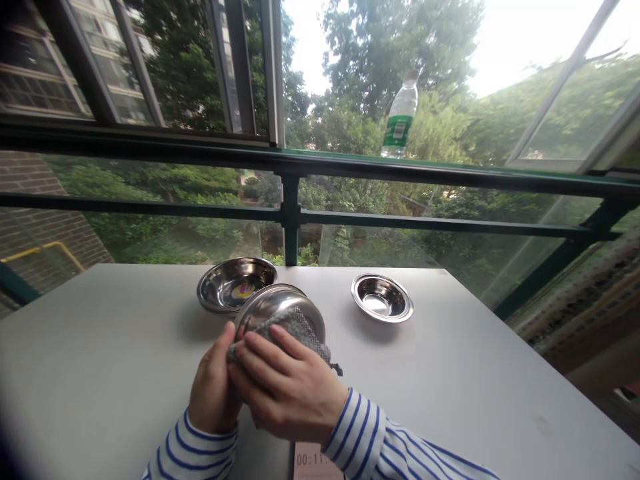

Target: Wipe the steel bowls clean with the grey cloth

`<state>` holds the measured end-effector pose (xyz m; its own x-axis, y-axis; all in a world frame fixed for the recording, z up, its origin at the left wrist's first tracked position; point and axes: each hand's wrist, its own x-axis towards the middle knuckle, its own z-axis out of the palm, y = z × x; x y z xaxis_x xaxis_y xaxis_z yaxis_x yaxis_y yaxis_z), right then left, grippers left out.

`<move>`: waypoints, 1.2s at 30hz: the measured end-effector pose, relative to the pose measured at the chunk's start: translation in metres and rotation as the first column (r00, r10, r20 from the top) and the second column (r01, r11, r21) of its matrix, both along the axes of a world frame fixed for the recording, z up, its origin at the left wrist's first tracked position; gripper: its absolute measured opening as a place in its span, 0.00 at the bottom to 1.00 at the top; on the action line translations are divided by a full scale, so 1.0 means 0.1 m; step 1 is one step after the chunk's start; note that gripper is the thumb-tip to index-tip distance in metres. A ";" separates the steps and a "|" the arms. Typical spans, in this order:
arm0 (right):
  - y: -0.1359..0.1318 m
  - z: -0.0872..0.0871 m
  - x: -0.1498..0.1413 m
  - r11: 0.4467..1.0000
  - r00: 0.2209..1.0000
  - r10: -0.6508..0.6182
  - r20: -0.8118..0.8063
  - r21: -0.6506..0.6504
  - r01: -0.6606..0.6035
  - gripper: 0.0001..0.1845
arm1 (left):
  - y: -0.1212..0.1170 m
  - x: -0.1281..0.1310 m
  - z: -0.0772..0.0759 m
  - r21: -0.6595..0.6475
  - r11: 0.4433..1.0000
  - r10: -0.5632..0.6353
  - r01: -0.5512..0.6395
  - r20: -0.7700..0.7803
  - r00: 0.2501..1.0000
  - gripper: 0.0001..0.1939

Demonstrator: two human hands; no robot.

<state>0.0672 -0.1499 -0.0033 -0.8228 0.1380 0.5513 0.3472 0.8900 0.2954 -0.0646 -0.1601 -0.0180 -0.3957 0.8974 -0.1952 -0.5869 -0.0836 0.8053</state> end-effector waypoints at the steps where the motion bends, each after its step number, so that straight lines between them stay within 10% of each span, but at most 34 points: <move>1: 0.02 0.05 -0.01 0.998 1.000 -0.019 -0.024 -0.057 0.018 0.22 | 0.00 0.01 0.00 0.015 1.000 -0.006 0.006 -0.017 1.000 0.15; 7: 0.33 0.35 0.02 0.844 0.953 -0.195 -0.233 -0.535 0.042 0.20 | 0.00 0.00 -0.02 0.051 0.997 -0.065 0.066 -0.010 0.998 0.13; 14: 0.48 -0.01 0.31 0.559 0.814 -0.390 -0.431 -0.813 -0.162 0.20 | 0.07 -0.08 0.08 0.007 0.991 -0.129 0.133 0.321 0.938 0.15; 20: 0.11 -0.38 0.36 0.733 0.811 -0.415 -0.413 -0.679 0.029 0.28 | 0.11 -0.11 0.08 -0.119 0.991 -0.022 0.069 0.363 0.932 0.16; 25: -0.02 -0.35 0.24 0.958 0.930 -0.215 -0.298 -0.252 0.141 0.30 | 0.14 -0.07 0.03 -0.107 0.992 -0.023 0.073 0.408 0.913 0.15; 31: -0.06 -0.20 -0.04 0.995 0.990 -0.101 -0.098 -0.012 0.101 0.21 | 0.12 -0.05 0.02 -0.139 0.982 -0.049 0.124 0.451 0.891 0.14; 36: -0.01 -0.01 -0.10 0.981 0.998 -0.065 -0.025 -0.187 0.059 0.22 | 0.08 -0.03 0.00 -0.131 0.962 -0.164 0.239 0.423 0.891 0.16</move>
